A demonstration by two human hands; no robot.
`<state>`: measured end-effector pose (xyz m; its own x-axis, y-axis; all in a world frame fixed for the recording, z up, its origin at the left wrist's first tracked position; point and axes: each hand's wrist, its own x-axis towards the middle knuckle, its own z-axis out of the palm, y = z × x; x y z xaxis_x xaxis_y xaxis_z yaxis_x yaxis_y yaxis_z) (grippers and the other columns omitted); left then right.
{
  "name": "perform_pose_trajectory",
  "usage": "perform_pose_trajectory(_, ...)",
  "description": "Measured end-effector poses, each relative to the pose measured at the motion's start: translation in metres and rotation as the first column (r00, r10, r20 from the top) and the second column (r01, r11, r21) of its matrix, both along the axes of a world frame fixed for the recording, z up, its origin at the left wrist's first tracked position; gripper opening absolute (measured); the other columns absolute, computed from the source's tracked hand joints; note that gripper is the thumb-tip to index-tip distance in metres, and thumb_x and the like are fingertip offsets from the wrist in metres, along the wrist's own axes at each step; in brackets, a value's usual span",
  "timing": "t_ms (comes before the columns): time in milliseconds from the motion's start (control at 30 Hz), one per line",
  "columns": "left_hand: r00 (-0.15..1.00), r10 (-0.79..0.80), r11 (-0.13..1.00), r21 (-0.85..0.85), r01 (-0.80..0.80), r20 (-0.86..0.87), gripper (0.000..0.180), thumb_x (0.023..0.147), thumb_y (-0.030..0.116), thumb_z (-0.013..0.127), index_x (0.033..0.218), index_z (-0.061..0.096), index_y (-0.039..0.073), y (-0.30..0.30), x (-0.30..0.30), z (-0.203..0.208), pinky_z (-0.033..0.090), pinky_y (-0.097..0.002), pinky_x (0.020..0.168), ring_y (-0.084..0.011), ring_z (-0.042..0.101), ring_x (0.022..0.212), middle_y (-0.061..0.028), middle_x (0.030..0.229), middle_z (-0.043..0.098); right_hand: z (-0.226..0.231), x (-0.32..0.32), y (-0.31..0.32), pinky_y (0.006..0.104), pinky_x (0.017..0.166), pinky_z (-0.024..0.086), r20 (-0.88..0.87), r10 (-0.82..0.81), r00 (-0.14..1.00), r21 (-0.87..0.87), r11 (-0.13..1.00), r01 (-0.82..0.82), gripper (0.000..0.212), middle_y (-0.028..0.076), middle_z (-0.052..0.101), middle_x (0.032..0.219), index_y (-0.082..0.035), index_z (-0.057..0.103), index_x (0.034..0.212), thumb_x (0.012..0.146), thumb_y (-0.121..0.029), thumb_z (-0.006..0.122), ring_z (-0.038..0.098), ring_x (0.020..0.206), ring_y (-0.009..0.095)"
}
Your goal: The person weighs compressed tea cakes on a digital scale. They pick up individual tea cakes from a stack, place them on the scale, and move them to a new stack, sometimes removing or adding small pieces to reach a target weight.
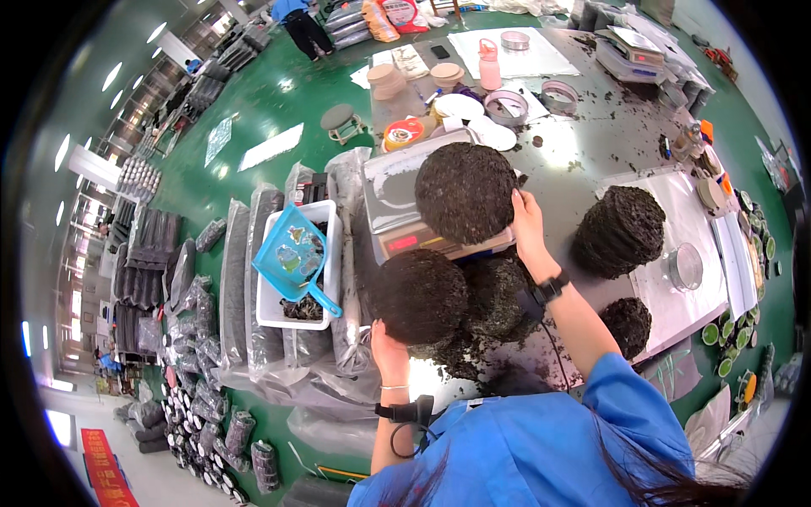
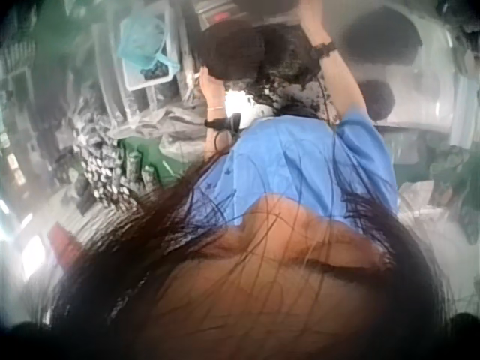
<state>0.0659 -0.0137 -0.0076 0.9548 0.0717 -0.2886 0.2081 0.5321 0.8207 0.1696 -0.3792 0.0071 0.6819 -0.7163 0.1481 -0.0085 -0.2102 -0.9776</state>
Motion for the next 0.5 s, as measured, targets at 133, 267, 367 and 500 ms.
perform_pose_trajectory(133, 0.992, -0.127, 0.942, -0.314, 0.117, -0.012, 0.035, 0.106, 0.024, 0.047, 0.135, 0.055, 0.006, 0.013, 0.002, 0.031, 0.039, -0.0386, 0.112, -0.023, 0.054, 0.13, -0.0063, 0.139, 0.06, 0.038, 0.003, 0.046, 0.0372, 0.094, 0.048, 0.115, 0.022, 0.993, -0.329, 0.944, 0.018, 0.051, 0.017, 0.061, 0.108, 0.004, 0.046, 0.133, 0.098, -0.027, 0.067, 0.059, 0.101, 0.029)
perform_pose_trajectory(267, 0.978, -0.207, 0.89, -0.412, 0.197, 0.021, 0.036, 0.104, 0.02, 0.055, 0.135, 0.056, 0.003, -0.004, 0.008, 0.056, 0.044, -0.036, 0.108, -0.0213, 0.058, 0.125, -0.0074, 0.136, 0.062, 0.02, -0.052, 0.076, 0.0333, 0.097, 0.049, 0.141, 0.646, 0.751, 0.463, 0.627, -0.626, 0.053, 0.014, 0.065, 0.123, 0.004, 0.053, 0.135, 0.092, -0.019, 0.075, 0.062, 0.113, 0.021)
perform_pose_trajectory(367, 0.982, -0.179, 0.974, 0.15, 0.169, 0.052, 0.035, 0.1, 0.013, 0.064, 0.132, 0.058, 0.0, -0.037, 0.008, 0.066, 0.049, -0.0308, 0.099, -0.0161, 0.063, 0.113, -0.0072, 0.128, 0.067, 0.02, -0.083, 0.109, 0.0324, 0.084, 0.056, 0.055, 0.686, 0.726, 0.394, 0.653, -0.647, 0.04, 0.015, 0.074, 0.11, 0.005, 0.067, 0.118, 0.09, -0.022, 0.077, 0.071, 0.097, 0.022)
perform_pose_trajectory(500, 0.999, -0.004, 0.945, 0.328, -0.013, 0.05, 0.027, 0.096, 0.006, 0.07, 0.12, 0.067, -0.007, -0.064, 0.006, 0.032, 0.049, -0.0262, 0.091, -0.0114, 0.063, 0.101, -0.0053, 0.114, 0.072, 0.044, -0.116, 0.162, 0.0378, 0.08, 0.058, -0.083, 0.592, 0.802, -0.457, 0.692, -0.559, 0.027, 0.013, 0.074, 0.102, -0.005, 0.073, 0.11, 0.085, -0.013, 0.073, 0.071, 0.092, 0.032)
